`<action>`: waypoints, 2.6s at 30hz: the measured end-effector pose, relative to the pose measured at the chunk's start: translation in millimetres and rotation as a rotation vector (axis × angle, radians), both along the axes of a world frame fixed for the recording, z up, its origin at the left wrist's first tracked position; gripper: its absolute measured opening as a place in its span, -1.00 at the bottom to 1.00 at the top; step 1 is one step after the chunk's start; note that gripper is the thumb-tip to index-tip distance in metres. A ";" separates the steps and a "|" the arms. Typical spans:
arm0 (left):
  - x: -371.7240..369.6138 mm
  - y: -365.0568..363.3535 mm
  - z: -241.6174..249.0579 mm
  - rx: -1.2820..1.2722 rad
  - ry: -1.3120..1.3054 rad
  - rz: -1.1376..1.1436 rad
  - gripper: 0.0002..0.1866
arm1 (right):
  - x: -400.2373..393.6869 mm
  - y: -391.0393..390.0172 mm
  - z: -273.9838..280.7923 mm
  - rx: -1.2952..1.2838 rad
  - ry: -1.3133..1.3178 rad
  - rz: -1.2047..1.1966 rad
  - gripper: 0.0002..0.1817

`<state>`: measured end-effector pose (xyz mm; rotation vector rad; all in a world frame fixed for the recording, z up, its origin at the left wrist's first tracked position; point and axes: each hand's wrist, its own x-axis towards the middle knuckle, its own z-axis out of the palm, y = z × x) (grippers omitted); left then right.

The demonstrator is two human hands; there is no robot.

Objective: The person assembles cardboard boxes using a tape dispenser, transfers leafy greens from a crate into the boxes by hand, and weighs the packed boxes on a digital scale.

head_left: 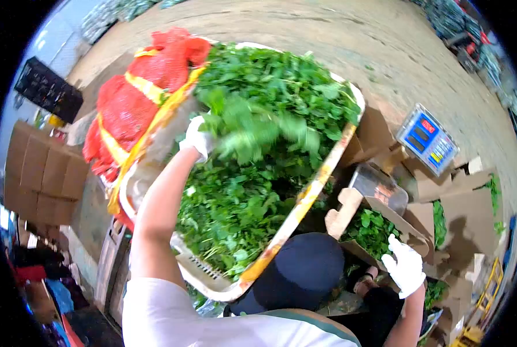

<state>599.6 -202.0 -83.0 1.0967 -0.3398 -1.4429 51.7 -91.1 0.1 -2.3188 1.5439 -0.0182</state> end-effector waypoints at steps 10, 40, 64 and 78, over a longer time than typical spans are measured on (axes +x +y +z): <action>13.9 153.1 96.1 0.163 -0.095 0.138 -0.69 | 186.7 8.2 59.6 0.585 -0.917 -0.058 -0.70; -28.7 256.0 33.0 0.288 0.211 0.370 -0.60 | 329.9 0.8 -56.9 0.577 -0.831 -0.381 -0.66; -72.4 234.1 51.2 0.435 -0.318 0.065 -0.60 | 342.7 37.7 -26.4 1.052 -1.444 -0.208 -0.48; -142.0 222.5 112.6 0.077 -1.268 -0.622 -0.28 | 304.0 21.2 11.0 1.243 -1.621 -0.180 -0.68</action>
